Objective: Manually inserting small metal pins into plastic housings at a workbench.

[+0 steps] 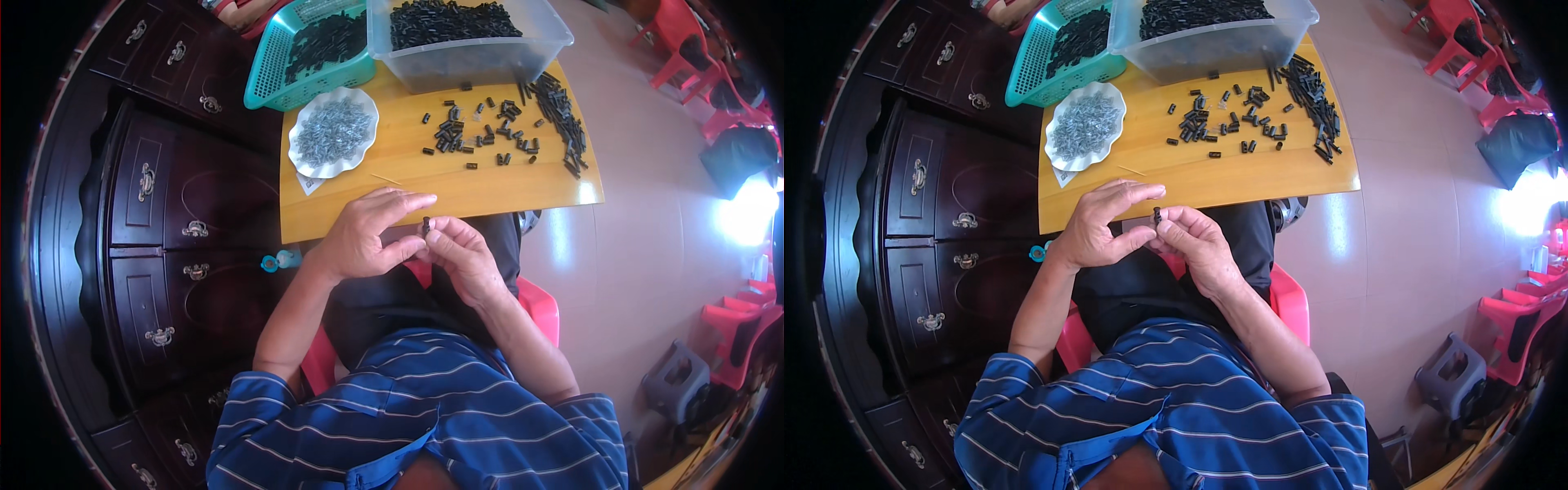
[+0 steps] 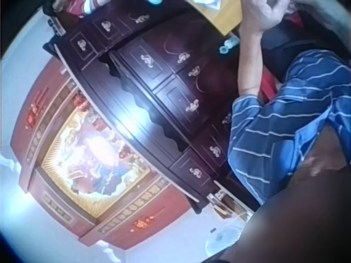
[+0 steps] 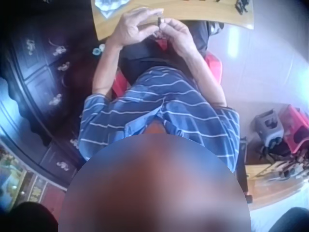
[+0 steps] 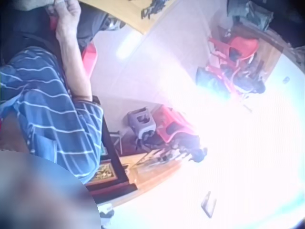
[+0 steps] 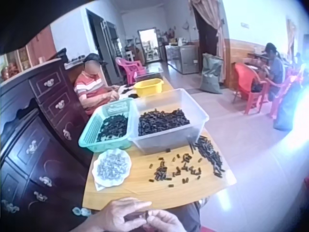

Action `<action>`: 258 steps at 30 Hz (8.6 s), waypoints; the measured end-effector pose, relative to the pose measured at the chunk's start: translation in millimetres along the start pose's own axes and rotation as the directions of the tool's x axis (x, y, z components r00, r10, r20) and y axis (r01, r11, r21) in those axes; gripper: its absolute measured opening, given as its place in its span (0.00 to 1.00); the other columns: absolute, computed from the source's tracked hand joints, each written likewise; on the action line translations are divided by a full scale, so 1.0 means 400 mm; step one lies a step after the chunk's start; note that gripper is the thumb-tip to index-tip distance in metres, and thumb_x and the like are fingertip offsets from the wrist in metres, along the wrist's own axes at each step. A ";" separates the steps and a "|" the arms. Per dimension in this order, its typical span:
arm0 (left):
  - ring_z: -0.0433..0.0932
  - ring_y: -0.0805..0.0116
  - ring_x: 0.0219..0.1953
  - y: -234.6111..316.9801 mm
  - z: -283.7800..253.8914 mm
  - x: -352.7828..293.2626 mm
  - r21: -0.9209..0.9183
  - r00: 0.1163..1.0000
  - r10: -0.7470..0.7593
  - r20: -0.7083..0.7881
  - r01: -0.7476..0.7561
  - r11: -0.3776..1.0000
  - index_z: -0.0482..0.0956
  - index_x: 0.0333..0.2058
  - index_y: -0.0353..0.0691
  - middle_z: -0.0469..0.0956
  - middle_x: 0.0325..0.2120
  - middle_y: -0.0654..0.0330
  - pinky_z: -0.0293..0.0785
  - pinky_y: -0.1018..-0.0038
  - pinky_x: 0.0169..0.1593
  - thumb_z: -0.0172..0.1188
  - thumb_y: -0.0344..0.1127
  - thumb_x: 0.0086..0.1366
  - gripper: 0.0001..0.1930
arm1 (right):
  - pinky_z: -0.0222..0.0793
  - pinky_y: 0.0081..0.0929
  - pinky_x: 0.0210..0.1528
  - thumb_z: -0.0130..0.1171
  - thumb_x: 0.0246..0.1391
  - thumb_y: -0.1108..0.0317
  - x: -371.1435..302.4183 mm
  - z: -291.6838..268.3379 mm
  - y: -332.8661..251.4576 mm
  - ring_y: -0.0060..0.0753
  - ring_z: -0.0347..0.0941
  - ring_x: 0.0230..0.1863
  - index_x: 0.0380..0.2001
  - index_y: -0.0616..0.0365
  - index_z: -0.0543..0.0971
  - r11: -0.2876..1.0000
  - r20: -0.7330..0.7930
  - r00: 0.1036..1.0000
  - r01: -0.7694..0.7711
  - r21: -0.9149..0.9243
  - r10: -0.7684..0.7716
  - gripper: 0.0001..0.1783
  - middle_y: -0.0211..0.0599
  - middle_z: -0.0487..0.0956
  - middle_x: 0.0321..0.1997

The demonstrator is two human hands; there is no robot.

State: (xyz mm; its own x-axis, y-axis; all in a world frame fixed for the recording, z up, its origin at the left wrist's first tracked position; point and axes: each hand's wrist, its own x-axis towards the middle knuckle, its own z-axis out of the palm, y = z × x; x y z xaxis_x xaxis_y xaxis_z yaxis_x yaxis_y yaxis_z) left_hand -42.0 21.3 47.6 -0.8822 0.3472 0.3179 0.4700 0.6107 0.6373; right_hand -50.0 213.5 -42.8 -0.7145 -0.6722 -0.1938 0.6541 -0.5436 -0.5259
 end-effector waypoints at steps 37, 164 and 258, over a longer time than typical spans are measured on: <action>0.82 0.57 0.32 -0.010 0.067 0.008 0.221 0.989 0.109 -0.100 -0.084 0.972 0.81 0.36 0.37 0.82 0.31 0.56 0.79 0.66 0.35 0.71 0.34 0.54 0.13 | 0.77 0.29 0.50 0.55 0.68 0.64 0.004 -0.006 0.001 0.29 0.81 0.41 0.47 0.61 0.82 0.986 -0.085 0.996 0.000 0.168 0.014 0.13 0.38 0.85 0.40; 0.75 0.86 0.30 -0.047 0.135 0.073 -0.714 0.872 -0.490 -0.023 0.328 0.618 0.79 0.36 0.36 0.79 0.28 0.69 0.71 0.86 0.37 0.61 0.29 0.69 0.04 | 0.78 0.24 0.44 0.58 0.67 0.67 0.017 -0.031 -0.013 0.21 0.79 0.36 0.54 0.58 0.77 0.898 -0.023 1.000 0.011 0.441 -0.001 0.15 0.29 0.81 0.41; 0.83 0.52 0.31 -0.307 0.108 0.361 0.391 0.961 -0.211 -0.181 0.267 0.881 0.85 0.28 0.42 0.83 0.27 0.55 0.79 0.59 0.37 0.62 0.36 0.58 0.06 | 0.72 0.17 0.43 0.57 0.67 0.71 0.002 0.015 -0.010 0.18 0.74 0.36 0.45 0.60 0.76 0.963 -0.073 0.970 0.217 -0.162 -0.231 0.07 0.34 0.82 0.41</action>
State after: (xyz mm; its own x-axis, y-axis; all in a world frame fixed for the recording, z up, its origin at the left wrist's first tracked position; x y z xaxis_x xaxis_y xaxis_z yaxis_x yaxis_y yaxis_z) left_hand -225.9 27.2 -15.0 -0.9517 0.0759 0.2976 0.1888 0.9089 0.3719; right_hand -51.9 212.0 -35.8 -0.8623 -0.4901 -0.1273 0.4348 -0.5879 -0.6821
